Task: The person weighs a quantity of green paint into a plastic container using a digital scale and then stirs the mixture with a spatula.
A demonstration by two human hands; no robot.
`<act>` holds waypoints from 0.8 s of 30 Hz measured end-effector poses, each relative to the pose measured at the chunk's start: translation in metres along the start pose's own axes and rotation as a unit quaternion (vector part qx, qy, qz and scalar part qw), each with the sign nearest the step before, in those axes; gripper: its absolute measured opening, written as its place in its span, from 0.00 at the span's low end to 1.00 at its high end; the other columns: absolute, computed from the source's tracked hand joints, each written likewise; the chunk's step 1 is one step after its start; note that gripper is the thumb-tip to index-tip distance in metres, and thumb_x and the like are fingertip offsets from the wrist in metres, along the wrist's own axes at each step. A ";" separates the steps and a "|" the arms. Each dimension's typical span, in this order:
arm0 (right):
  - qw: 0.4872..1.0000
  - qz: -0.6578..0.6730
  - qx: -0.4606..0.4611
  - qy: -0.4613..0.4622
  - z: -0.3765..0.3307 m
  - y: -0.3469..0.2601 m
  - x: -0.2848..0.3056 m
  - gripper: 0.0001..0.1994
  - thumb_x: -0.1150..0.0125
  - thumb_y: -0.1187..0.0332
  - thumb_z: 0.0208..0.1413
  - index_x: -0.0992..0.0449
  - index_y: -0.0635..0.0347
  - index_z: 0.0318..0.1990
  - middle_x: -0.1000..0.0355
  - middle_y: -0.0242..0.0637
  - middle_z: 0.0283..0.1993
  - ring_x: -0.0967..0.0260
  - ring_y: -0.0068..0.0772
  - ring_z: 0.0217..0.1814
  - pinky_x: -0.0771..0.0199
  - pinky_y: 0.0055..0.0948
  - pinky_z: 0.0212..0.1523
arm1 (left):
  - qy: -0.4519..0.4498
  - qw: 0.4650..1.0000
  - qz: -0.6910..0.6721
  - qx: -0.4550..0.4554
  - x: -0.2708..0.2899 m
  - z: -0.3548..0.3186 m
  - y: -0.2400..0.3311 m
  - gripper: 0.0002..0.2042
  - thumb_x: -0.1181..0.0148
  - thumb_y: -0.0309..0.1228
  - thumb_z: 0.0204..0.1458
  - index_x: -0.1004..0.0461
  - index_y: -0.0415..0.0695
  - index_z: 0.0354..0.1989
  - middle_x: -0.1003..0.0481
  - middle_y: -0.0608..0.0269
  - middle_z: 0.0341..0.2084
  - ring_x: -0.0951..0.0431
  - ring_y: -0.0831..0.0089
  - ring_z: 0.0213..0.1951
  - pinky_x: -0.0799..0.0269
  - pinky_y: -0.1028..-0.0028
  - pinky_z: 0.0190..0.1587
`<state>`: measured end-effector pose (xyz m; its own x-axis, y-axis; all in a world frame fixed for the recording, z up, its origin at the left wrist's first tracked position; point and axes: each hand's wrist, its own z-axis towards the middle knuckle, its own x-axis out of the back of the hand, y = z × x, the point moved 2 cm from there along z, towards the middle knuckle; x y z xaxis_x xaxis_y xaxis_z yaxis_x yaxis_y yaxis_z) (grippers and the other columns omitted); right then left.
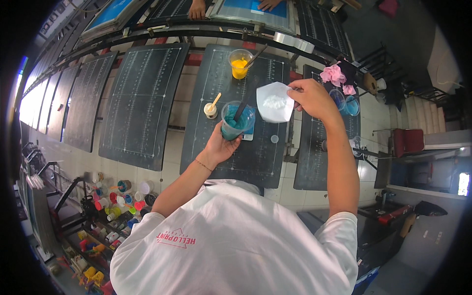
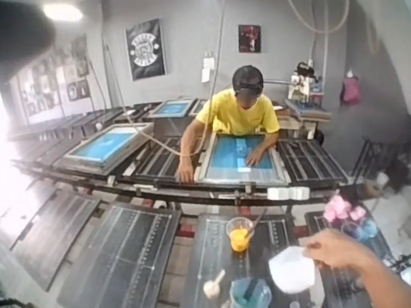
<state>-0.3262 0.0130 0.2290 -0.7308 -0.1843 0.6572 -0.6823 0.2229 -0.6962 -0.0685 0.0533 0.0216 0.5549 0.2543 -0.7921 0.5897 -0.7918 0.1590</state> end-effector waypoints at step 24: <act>0.936 -0.282 0.159 0.141 0.026 -0.047 -0.038 0.09 0.44 0.71 0.52 0.20 0.66 0.36 0.22 0.52 0.35 0.23 0.54 0.40 0.24 0.45 0.44 | 0.021 1.000 0.003 -0.021 -0.037 0.028 0.004 0.25 0.63 0.50 0.68 0.34 0.41 0.56 0.28 0.55 0.46 0.25 0.67 0.43 0.21 0.73 0.43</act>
<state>-0.2664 -0.0153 0.2294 -0.2505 0.0829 0.9646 -0.9614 -0.1386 -0.2377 -0.1030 0.0251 0.0355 0.5824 0.2727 -0.7658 0.6092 -0.7702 0.1891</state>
